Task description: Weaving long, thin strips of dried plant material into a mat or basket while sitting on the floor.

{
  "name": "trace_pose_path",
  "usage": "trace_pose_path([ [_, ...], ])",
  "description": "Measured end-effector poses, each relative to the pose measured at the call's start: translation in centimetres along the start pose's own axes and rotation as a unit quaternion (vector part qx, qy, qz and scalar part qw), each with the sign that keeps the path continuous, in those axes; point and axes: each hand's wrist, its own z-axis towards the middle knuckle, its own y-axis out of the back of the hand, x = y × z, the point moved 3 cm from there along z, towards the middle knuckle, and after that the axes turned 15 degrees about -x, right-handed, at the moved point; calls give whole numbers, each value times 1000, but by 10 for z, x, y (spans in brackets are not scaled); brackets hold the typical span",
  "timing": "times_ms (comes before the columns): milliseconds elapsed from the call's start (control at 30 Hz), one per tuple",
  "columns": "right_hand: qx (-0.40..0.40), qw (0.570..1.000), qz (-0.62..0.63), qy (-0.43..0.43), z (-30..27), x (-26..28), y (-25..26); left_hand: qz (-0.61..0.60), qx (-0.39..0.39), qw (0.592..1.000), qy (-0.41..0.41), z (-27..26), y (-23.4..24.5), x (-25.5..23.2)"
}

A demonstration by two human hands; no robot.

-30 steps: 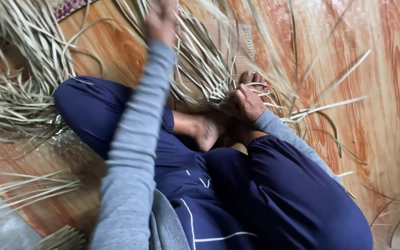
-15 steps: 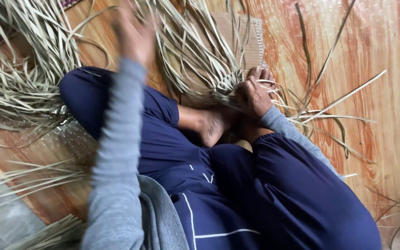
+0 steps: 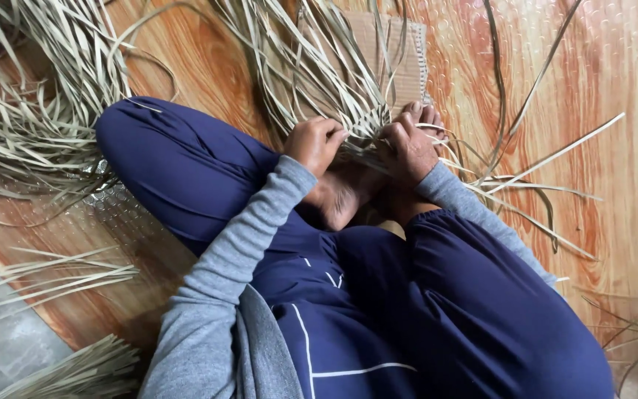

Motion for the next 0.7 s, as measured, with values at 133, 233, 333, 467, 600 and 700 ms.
trace_pose_path([
  [133,2,997,83,1,34,28,29,20,53,992,110,11,0,8],
  [233,-35,993,72,85,61,46,40,94,105,979,148,19,-13,29],
  [333,-94,982,63,149,75,55,35,64,148,968,190,25,-24,40],
  [467,-98,950,64,289,95,77,21,8,196,954,225,24,-40,46],
  [600,-68,940,116,312,94,77,8,-14,206,950,233,21,-50,55],
  [700,-60,950,154,266,85,70,16,-17,194,950,245,25,-34,41],
])
